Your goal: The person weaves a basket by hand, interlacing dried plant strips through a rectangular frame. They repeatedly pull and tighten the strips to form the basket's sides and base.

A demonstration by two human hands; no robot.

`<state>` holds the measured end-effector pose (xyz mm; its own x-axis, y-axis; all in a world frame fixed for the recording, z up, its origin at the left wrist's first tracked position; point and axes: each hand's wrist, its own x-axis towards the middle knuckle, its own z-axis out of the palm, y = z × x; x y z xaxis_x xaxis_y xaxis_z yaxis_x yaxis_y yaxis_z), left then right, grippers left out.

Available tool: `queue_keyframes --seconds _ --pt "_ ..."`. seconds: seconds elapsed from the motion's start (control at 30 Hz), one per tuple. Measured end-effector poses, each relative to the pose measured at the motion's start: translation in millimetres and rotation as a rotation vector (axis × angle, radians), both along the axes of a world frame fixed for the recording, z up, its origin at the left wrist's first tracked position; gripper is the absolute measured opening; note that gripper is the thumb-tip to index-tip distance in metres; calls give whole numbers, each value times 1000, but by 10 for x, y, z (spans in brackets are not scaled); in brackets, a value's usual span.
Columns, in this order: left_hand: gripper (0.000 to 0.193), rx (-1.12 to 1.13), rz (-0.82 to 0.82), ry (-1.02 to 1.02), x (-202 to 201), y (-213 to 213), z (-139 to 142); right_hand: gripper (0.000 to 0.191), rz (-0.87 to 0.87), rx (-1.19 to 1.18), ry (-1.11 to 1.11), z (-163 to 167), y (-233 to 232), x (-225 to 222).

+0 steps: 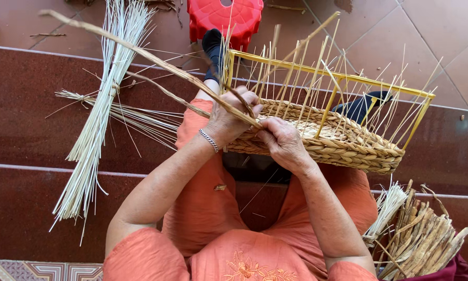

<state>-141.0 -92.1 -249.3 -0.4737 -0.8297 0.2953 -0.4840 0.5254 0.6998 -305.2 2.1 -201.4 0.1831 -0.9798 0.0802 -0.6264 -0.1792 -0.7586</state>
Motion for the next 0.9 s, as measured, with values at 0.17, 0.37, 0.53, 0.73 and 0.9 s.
queue_keyframes --seconds 0.17,0.37,0.53,0.73,0.9 --pt "20 891 29 723 320 135 49 12 -71 81 -103 -24 -60 30" --pt "34 1207 -15 989 635 624 244 24 -262 267 -146 -28 -162 153" --pt "19 396 -243 569 752 489 447 9 -64 -137 60 -23 -160 198" --pt "48 -235 -49 -175 890 140 345 4 40 -219 146 -10 -94 184" --pt "16 337 -93 -271 1036 251 225 13 -120 -167 217 -193 -116 258"
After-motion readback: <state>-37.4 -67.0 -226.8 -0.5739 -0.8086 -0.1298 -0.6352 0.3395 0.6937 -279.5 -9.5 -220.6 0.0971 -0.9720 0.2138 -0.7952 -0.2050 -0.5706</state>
